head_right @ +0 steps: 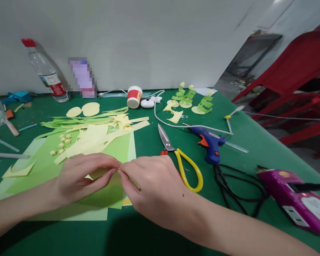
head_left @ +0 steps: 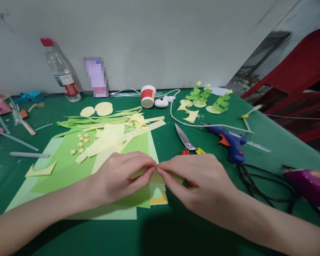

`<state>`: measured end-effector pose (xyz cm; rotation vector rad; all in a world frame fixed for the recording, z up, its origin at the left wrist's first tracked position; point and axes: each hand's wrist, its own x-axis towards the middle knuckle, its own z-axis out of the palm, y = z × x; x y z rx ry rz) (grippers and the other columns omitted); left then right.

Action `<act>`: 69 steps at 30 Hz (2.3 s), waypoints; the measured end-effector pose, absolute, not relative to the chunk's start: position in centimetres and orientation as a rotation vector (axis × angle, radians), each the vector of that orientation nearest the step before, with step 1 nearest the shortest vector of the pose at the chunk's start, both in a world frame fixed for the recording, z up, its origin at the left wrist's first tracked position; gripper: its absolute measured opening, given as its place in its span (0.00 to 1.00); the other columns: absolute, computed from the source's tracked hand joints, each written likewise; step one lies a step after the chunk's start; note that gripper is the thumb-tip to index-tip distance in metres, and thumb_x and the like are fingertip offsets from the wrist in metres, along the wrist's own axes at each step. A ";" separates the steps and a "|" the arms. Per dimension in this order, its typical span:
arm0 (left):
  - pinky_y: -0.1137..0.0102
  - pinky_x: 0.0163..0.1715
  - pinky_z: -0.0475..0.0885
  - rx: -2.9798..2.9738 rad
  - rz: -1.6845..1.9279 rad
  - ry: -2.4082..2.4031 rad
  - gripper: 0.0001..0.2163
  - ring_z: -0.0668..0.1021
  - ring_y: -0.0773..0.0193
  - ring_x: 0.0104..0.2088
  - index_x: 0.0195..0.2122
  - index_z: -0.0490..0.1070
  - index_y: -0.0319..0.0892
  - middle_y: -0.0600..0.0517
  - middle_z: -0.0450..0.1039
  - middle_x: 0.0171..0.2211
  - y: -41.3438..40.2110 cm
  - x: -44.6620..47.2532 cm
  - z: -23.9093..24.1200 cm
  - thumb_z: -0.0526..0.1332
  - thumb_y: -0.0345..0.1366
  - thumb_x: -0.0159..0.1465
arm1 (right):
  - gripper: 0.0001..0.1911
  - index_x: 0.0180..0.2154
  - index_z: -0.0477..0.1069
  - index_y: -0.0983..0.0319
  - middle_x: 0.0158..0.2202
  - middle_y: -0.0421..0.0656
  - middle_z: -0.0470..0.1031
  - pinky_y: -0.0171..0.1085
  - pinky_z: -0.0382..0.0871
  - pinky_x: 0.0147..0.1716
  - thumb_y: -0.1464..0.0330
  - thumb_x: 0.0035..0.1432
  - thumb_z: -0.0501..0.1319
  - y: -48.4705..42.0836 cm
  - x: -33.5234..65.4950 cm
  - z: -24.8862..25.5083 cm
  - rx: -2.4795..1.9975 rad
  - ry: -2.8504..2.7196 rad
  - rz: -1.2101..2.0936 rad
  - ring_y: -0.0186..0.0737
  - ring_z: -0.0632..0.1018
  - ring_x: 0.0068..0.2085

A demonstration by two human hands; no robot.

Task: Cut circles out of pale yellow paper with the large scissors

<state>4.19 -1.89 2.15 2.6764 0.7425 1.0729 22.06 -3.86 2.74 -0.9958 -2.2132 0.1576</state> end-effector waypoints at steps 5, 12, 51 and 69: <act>0.79 0.23 0.71 2.770 1.051 0.742 0.03 0.78 0.70 0.26 0.34 0.67 0.37 0.52 0.76 0.27 -1.9 4.1 2.1 0.56 0.26 0.60 | 0.12 0.23 0.75 0.65 0.19 0.41 0.76 0.35 0.62 0.19 0.77 0.53 0.55 -3.8 22.1 2.8 -1.001 -2.229 0.175 0.36 0.73 0.19; 0.79 0.21 0.69 2.878 1.106 0.705 0.04 0.77 0.70 0.27 0.36 0.66 0.37 0.52 0.76 0.29 -1.5 3.8 0.8 0.58 0.26 0.59 | 0.11 0.24 0.76 0.66 0.18 0.42 0.76 0.36 0.61 0.18 0.78 0.52 0.56 -3.9 22.2 2.5 -0.958 -2.254 0.120 0.36 0.72 0.19; 0.74 0.31 0.71 2.499 0.936 0.813 0.04 0.75 0.68 0.31 0.33 0.70 0.35 0.49 0.75 0.29 -2.1 4.1 2.3 0.56 0.27 0.60 | 0.13 0.23 0.75 0.66 0.16 0.41 0.74 0.33 0.59 0.16 0.76 0.53 0.55 -3.2 22.1 2.9 -0.938 -2.272 0.217 0.31 0.70 0.16; 0.77 0.15 0.54 2.094 0.743 1.226 0.15 0.60 0.73 0.15 0.33 0.69 0.39 0.58 0.59 0.15 2.1 1.4 3.5 0.47 0.41 0.65 | 0.09 0.24 0.74 0.63 0.22 0.38 0.78 0.28 0.64 0.19 0.75 0.52 0.57 -1.8 24.9 6.3 -1.010 -2.258 0.412 0.29 0.74 0.21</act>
